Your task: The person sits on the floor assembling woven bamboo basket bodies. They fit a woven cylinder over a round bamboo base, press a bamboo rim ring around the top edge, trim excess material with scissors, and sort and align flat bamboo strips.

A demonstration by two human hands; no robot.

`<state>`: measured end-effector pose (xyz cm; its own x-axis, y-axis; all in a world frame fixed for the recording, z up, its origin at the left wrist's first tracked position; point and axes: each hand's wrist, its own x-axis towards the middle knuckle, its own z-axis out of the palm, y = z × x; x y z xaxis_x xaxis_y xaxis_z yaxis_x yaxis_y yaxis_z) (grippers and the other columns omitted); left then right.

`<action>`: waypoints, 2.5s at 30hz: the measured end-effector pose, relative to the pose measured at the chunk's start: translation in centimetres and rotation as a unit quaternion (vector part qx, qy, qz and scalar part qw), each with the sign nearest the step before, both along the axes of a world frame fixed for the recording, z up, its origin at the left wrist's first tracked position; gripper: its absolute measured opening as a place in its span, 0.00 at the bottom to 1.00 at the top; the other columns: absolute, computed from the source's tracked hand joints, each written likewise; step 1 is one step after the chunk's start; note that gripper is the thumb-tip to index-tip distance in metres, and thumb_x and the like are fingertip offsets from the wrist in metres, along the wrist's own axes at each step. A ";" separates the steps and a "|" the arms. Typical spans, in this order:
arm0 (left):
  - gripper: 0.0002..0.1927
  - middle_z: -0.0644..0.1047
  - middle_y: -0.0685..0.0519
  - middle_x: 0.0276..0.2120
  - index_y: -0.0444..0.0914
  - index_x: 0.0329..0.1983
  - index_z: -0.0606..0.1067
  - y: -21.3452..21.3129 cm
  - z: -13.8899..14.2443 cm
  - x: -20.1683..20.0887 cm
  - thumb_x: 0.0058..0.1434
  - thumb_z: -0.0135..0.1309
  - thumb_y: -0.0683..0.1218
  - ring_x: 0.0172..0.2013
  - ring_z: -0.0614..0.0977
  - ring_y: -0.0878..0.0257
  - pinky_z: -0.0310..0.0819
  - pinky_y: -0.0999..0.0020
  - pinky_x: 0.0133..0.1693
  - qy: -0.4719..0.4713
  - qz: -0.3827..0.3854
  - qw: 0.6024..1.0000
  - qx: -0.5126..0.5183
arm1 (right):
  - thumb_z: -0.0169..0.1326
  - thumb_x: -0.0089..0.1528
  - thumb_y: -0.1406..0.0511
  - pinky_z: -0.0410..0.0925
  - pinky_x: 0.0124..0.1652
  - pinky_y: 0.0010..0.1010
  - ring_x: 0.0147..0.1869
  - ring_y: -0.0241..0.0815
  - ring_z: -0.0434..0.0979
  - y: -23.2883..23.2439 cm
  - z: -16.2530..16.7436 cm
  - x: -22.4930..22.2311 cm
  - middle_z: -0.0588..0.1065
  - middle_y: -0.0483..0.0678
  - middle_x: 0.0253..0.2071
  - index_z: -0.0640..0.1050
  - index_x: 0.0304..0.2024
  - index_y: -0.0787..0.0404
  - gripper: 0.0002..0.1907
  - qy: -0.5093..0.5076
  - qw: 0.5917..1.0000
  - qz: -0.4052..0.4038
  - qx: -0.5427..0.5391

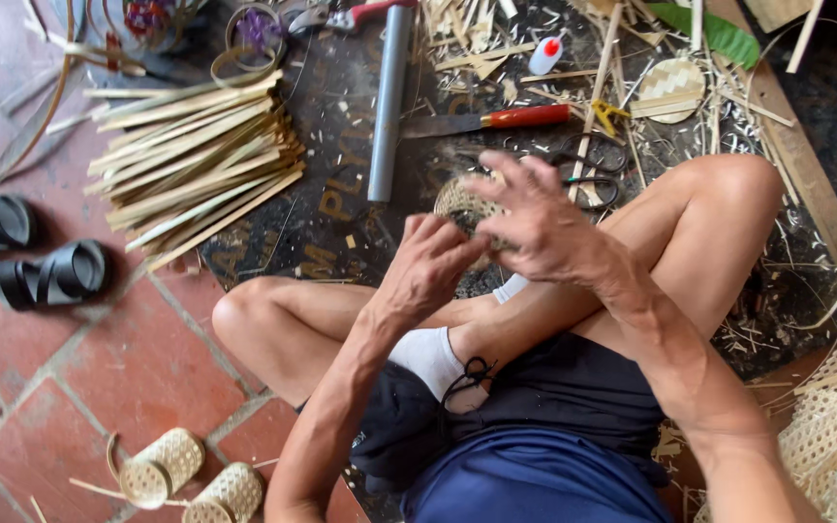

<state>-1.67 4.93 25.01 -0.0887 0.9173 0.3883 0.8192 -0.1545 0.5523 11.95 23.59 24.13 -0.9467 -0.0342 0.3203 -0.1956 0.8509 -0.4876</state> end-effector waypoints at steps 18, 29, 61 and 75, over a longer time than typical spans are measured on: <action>0.11 0.72 0.54 0.36 0.41 0.46 0.76 -1.6 -2.9 -0.5 0.61 0.60 0.39 0.43 0.74 0.57 0.65 0.58 0.51 0.052 0.033 0.998 -0.013 | 0.59 0.56 0.66 0.48 0.64 0.62 0.73 0.54 0.57 0.5 1.3 -0.7 0.70 0.55 0.64 0.82 0.37 0.57 0.07 0.000 0.998 0.028 0.062; 0.21 0.75 0.50 0.48 0.37 0.54 0.74 -2.4 -8.0 -1.1 0.58 0.63 0.43 0.53 0.76 0.53 0.66 0.55 0.54 0.034 0.141 0.987 0.069 | 0.59 0.69 0.70 0.70 0.34 0.19 0.33 0.27 0.75 3.6 -8.1 0.2 0.78 0.43 0.35 0.81 0.47 0.67 0.05 -0.054 0.832 -0.249 -0.493; 0.14 0.81 0.53 0.32 0.30 0.48 0.79 -1.5 -13.0 -1.2 0.63 0.62 0.43 0.29 0.80 0.68 0.79 0.73 0.32 -0.694 0.315 0.647 0.025 | 0.60 0.68 0.67 0.71 0.30 0.21 0.30 0.29 0.76 2.3 -8.3 -4.4 0.77 0.44 0.30 0.80 0.43 0.65 0.06 -0.223 0.809 -0.201 -0.505; 0.12 0.77 0.57 0.27 0.34 0.43 0.81 -2.1 -16.9 -5.3 0.67 0.58 0.48 0.24 0.77 0.71 0.72 0.75 0.25 -0.687 0.365 0.626 0.058 | 0.57 0.71 0.66 0.72 0.32 0.23 0.31 0.31 0.75 3.6 -10.2 -5.6 0.77 0.44 0.33 0.80 0.43 0.66 0.08 -0.129 0.822 -0.276 -0.482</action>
<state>-6.95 2.88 8.08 -0.7908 0.4099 -0.4546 -0.5410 -0.1206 0.8323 6.30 27.23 13.89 -0.7732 0.5751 -0.2674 0.3066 -0.0301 -0.9513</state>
